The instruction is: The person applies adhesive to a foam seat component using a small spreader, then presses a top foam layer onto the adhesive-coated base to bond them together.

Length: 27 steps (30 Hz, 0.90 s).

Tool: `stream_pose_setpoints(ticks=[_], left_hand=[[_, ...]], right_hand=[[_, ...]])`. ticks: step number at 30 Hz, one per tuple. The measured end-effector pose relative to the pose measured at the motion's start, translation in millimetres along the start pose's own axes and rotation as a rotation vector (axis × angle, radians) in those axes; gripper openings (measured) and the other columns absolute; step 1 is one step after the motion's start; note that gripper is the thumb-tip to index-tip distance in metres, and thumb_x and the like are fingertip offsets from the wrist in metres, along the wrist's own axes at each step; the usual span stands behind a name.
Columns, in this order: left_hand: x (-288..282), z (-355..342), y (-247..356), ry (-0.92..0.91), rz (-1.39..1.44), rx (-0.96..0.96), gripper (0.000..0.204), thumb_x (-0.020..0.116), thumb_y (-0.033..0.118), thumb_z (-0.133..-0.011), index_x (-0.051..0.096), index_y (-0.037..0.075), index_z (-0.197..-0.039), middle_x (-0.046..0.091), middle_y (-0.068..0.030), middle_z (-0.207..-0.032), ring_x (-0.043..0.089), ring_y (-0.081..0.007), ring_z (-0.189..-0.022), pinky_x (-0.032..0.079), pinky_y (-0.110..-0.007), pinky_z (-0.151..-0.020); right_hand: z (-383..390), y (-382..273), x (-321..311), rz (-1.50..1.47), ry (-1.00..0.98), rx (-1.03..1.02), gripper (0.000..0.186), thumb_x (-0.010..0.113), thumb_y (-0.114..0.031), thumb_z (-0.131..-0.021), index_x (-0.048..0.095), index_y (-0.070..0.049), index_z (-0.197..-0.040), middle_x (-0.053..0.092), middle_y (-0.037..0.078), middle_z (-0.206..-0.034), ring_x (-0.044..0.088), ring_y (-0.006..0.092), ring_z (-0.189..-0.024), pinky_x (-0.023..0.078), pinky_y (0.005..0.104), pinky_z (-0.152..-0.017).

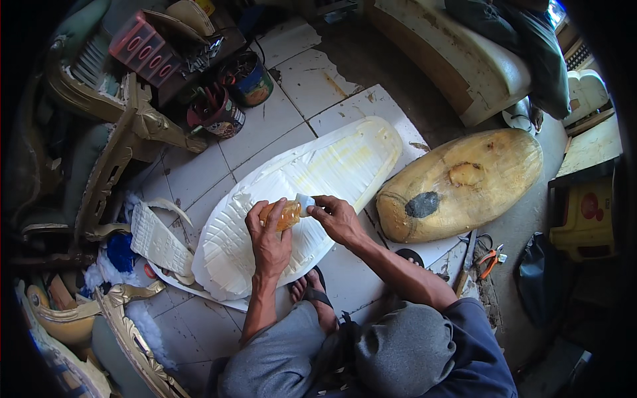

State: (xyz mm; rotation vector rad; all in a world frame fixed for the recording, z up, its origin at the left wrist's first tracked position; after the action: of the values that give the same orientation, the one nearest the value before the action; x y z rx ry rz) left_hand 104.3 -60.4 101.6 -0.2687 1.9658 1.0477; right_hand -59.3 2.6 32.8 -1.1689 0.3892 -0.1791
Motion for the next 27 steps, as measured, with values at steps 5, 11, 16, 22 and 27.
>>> stream_pose_setpoints(ticks=[5, 11, 16, 22, 27], left_hand=[[4, 5, -10, 0.009, 0.065, -0.073, 0.077, 0.075, -0.011, -0.075, 0.055, 0.014, -0.145, 0.044, -0.017, -0.132, 0.051, -0.0352, -0.126, 0.047, -0.044, -0.106], [10, 11, -16, 0.018, 0.028, -0.113, 0.079, 0.077, -0.011, -0.074, 0.055, 0.014, -0.145, 0.045, -0.0159, -0.131, 0.051, -0.0344, -0.125, 0.047, -0.044, -0.106], [15, 12, -19, -0.009, 0.033, -0.15, 0.079, 0.078, -0.01, -0.073, 0.056, 0.014, -0.145, 0.045, -0.0151, -0.13, 0.051, -0.0335, -0.124, 0.048, -0.043, -0.104], [26, 25, -60, 0.0, 0.195, -0.286, 0.078, 0.082, -0.004, -0.074, 0.054, 0.012, -0.145, 0.052, -0.0171, -0.126, 0.051, -0.0366, -0.12, 0.045, -0.045, -0.105], [33, 52, -88, 0.006, 0.29, -0.393, 0.077, 0.081, 0.004, -0.078, 0.049, 0.007, -0.147, 0.052, -0.0163, -0.141, 0.055, -0.03, -0.127, 0.045, -0.04, -0.11]], right_hand=[[2, -11, -2, 0.059, 0.006, -0.055, 0.037, 0.066, -0.027, -0.095, 0.073, 0.0, -0.12, 0.074, 0.024, -0.108, 0.072, 0.0357, -0.096, 0.055, 0.0429, -0.086], [7, -22, -4, 0.195, 0.017, -0.184, 0.032, 0.066, -0.022, -0.094, 0.074, -0.002, -0.116, 0.072, 0.022, -0.102, 0.069, 0.0354, -0.095, 0.054, 0.0427, -0.085], [5, -16, 3, 0.093, -0.198, -0.148, 0.033, 0.065, -0.021, -0.094, 0.073, -0.002, -0.12, 0.071, 0.022, -0.104, 0.068, 0.0351, -0.098, 0.053, 0.043, -0.087], [-14, 10, -10, -0.193, -0.498, 0.0, 0.043, 0.064, -0.026, -0.101, 0.064, -0.003, -0.138, 0.073, 0.012, -0.119, 0.063, 0.0201, -0.115, 0.046, 0.036, -0.105], [-116, 57, -168, 0.681, 0.357, -0.154, 0.025, 0.057, -0.011, -0.088, 0.072, -0.004, -0.107, 0.074, 0.021, -0.102, 0.072, 0.0377, -0.099, 0.056, 0.0464, -0.088]])
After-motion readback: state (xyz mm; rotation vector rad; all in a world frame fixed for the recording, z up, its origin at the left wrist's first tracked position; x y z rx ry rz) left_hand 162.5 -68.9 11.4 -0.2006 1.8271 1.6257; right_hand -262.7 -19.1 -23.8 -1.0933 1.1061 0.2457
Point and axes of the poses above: each hand's wrist, its own z-axis away from the middle knuckle, its own x-axis out of the palm, y = z × x, the point moved 8 cm from there along -z, towards the middle knuckle
